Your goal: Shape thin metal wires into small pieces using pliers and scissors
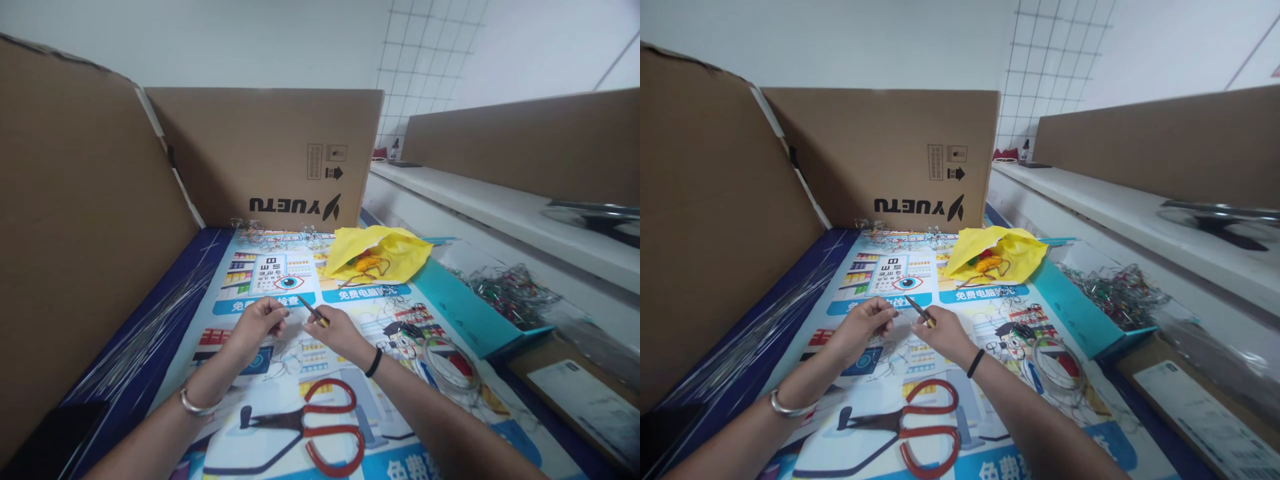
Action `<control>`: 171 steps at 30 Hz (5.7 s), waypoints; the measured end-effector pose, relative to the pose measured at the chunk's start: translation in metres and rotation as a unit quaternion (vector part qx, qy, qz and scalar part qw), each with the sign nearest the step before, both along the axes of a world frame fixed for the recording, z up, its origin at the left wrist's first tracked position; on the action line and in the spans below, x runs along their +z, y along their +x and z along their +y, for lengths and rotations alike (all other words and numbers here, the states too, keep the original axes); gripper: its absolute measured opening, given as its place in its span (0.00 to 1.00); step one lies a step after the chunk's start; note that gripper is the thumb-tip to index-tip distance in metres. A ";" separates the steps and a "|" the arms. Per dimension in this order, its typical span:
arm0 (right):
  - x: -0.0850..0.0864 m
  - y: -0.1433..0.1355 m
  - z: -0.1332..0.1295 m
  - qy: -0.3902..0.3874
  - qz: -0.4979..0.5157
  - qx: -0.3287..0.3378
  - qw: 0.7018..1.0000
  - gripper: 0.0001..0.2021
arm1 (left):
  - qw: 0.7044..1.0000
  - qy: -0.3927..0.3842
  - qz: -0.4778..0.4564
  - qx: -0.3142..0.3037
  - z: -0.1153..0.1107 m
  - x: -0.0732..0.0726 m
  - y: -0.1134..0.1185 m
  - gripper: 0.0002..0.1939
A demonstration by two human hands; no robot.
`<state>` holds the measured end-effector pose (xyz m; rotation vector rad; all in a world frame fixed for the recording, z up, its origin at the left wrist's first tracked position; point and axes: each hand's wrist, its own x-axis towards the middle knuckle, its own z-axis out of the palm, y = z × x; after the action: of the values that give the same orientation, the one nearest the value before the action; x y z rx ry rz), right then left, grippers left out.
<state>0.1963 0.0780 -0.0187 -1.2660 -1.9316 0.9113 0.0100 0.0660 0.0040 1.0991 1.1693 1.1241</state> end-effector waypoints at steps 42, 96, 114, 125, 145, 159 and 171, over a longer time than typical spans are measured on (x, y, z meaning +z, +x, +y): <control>0.019 -0.011 -0.013 -0.223 0.275 -0.038 0.935 0.04 | 1.000 0.011 -0.028 -0.001 -0.013 -0.005 0.020 0.10; 0.049 0.018 -0.005 0.168 -0.437 0.022 0.883 0.10 | 0.993 -0.051 -0.110 0.006 -0.015 -0.011 0.018 0.12; 0.049 0.018 -0.006 0.172 -0.447 0.038 0.877 0.11 | 0.986 -0.076 -0.139 -0.044 -0.015 -0.010 0.020 0.10; 0.050 0.021 -0.003 0.186 -0.458 0.025 0.869 0.09 | 0.994 -0.042 -0.085 -0.046 -0.015 -0.009 0.018 0.07; 0.044 0.022 -0.002 0.232 -0.459 0.027 0.857 0.09 | 0.995 -0.031 -0.089 -0.040 -0.013 -0.014 0.018 0.07; 0.034 0.020 -0.002 0.230 -0.441 0.002 0.868 0.08 | 0.989 -0.056 -0.104 -0.086 -0.012 -0.006 0.013 0.06; 0.032 0.016 -0.005 0.230 -0.430 -0.003 0.873 0.08 | 0.995 -0.058 -0.048 -0.059 -0.009 -0.007 0.013 0.11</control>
<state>0.2127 0.0726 0.0131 -1.4926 -2.5756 -0.2234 0.0225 0.0565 -0.0034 1.0018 1.0672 0.9950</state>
